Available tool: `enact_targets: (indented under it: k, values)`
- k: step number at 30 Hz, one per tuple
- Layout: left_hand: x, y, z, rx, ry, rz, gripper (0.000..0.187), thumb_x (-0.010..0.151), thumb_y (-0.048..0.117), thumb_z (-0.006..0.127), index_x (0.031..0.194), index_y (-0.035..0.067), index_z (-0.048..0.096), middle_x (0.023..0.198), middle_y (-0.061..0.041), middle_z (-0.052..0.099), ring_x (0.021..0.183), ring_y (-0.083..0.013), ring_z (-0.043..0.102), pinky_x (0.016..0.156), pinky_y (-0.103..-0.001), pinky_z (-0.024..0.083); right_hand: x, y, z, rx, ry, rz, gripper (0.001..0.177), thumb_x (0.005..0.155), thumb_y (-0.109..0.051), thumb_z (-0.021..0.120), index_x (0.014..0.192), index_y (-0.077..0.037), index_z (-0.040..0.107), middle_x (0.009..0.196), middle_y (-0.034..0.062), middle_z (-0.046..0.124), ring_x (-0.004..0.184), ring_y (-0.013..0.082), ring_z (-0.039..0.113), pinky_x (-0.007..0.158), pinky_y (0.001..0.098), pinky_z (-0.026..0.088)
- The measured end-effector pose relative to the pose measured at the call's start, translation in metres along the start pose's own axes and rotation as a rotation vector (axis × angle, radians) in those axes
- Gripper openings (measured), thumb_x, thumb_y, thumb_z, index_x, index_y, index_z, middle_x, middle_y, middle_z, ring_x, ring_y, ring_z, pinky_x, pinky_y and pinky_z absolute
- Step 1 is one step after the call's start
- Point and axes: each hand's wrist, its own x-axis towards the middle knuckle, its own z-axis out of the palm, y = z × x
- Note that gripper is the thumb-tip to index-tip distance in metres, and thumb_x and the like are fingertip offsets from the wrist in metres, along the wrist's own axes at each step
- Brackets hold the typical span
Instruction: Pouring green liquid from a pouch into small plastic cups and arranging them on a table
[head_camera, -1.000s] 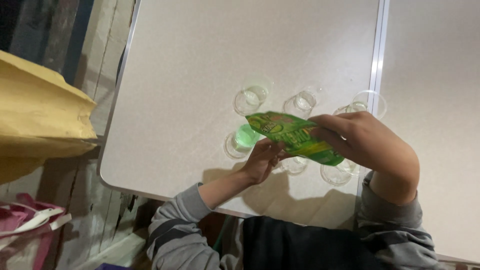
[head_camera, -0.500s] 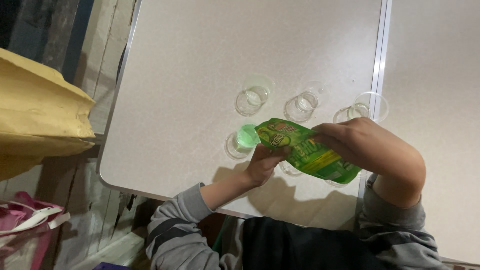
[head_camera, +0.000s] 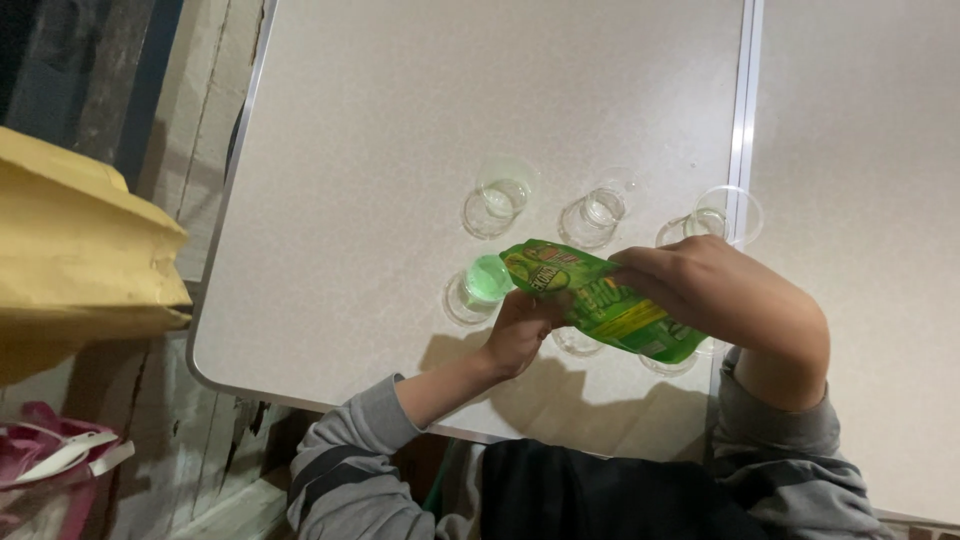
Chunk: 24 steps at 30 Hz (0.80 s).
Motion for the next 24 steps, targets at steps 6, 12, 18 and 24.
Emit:
enact_targets:
  k: [6, 12, 18, 24]
  values:
    - [0.003, -0.004, -0.008, -0.112, 0.102, -0.136, 0.057, 0.104, 0.043, 0.054, 0.132, -0.007, 0.058, 0.109, -0.019, 0.074, 0.096, -0.0278, 0.074, 0.092, -0.053, 0.061, 0.003, -0.003, -0.005, 0.032, 0.007, 0.049, 0.027, 0.102, -0.027, 0.053, 0.12, -0.011, 0.067, 0.073, 0.0104, 0.074, 0.057, 0.029, 0.07, 0.053, 0.0421, 0.048]
    - [-0.001, -0.006, -0.009, 0.029, 0.009, 0.007, 0.024, 0.093, -0.004, 0.066, 0.116, 0.001, 0.068, 0.112, -0.014, 0.073, 0.106, -0.0281, 0.07, 0.09, -0.044, 0.063, 0.004, -0.007, -0.009, 0.024, 0.037, 0.016, 0.021, 0.101, -0.026, 0.057, 0.114, -0.012, 0.066, 0.066, 0.0136, 0.07, 0.053, 0.0342, 0.065, 0.051, 0.0455, 0.043]
    - [-0.008, 0.055, 0.057, -0.002, 0.046, -0.056, 0.031, 0.108, 0.026, 0.052, 0.12, 0.001, 0.065, 0.059, 0.005, 0.038, 0.056, -0.0061, 0.048, 0.1, -0.061, 0.059, 0.007, -0.024, -0.027, 0.158, -0.084, 0.16, 0.021, 0.096, -0.012, 0.055, 0.107, -0.005, 0.071, 0.088, 0.0184, 0.08, 0.075, 0.039, 0.081, 0.07, 0.0476, 0.064]
    - [-0.006, 0.048, 0.051, 0.015, 0.093, -0.069, 0.028, 0.107, 0.027, 0.053, 0.11, 0.003, 0.066, 0.051, 0.004, 0.04, 0.054, -0.0098, 0.058, 0.097, -0.061, 0.06, 0.005, -0.023, -0.026, 0.169, -0.064, 0.135, 0.021, 0.097, -0.013, 0.054, 0.108, -0.005, 0.07, 0.089, 0.0197, 0.08, 0.076, 0.0418, 0.079, 0.069, 0.0498, 0.063]
